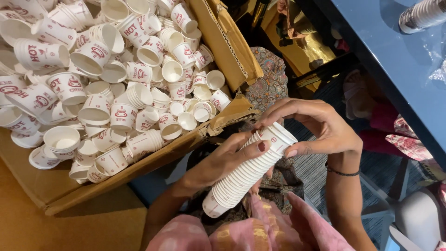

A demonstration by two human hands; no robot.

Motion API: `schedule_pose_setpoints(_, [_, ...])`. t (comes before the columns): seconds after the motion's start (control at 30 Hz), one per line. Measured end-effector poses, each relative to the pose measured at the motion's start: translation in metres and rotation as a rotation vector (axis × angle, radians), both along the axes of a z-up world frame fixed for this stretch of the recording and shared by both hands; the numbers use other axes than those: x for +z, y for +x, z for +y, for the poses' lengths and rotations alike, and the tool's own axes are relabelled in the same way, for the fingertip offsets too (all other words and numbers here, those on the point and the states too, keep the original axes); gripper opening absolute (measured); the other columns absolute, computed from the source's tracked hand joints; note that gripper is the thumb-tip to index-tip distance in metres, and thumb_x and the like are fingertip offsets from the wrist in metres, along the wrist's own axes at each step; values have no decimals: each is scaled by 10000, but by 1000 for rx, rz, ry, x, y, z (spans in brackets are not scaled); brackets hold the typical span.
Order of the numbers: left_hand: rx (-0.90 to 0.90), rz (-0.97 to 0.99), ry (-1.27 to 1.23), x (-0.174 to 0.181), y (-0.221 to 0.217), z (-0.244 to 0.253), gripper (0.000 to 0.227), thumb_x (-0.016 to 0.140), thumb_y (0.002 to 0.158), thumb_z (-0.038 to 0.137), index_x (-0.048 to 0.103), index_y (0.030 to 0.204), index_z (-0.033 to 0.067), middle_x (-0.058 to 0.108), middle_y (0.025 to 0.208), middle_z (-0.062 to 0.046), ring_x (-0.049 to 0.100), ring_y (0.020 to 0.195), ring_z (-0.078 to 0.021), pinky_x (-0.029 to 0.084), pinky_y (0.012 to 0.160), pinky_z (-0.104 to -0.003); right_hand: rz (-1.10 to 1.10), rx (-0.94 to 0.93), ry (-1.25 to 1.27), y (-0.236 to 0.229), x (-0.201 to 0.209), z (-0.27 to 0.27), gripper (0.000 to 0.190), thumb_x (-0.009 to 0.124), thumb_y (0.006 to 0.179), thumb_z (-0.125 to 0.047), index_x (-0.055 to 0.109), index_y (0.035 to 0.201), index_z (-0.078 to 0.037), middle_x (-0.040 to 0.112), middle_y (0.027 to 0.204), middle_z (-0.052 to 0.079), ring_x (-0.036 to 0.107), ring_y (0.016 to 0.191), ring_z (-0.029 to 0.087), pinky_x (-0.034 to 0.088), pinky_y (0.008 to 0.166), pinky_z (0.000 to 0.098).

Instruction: The person takes stacks of paper cups from a cardboard box, places them into plastic bags, and stacks the packaged cups on a table.

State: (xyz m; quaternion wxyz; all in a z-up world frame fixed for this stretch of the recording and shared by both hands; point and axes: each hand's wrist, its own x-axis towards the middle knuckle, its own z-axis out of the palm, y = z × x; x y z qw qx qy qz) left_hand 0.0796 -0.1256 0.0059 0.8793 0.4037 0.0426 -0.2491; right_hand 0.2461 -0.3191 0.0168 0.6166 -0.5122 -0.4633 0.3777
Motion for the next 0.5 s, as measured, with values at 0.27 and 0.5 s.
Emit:
schedule_pose_setpoints(0.27, [-162,43,220,4,31,67,528,597,970,447,602,1133,-55,713,784,-138,686,514,-162,600,440,-283,-290,-74,-74,-7,10,41,581,894,762,-241,659,1252,-35,714,1260,152,713,1218,278,580,1077,436])
schedule_pose_setpoints(0.5, [-338,-88,336,-2,42,131,620,583,954,528,671,1046,-79,714,727,-120,697,501,-163,601,421,-282,-393,-157,21,-20,-20,89,573,858,790,-201,648,1290,-15,655,1314,148,669,1228,250,583,1099,426])
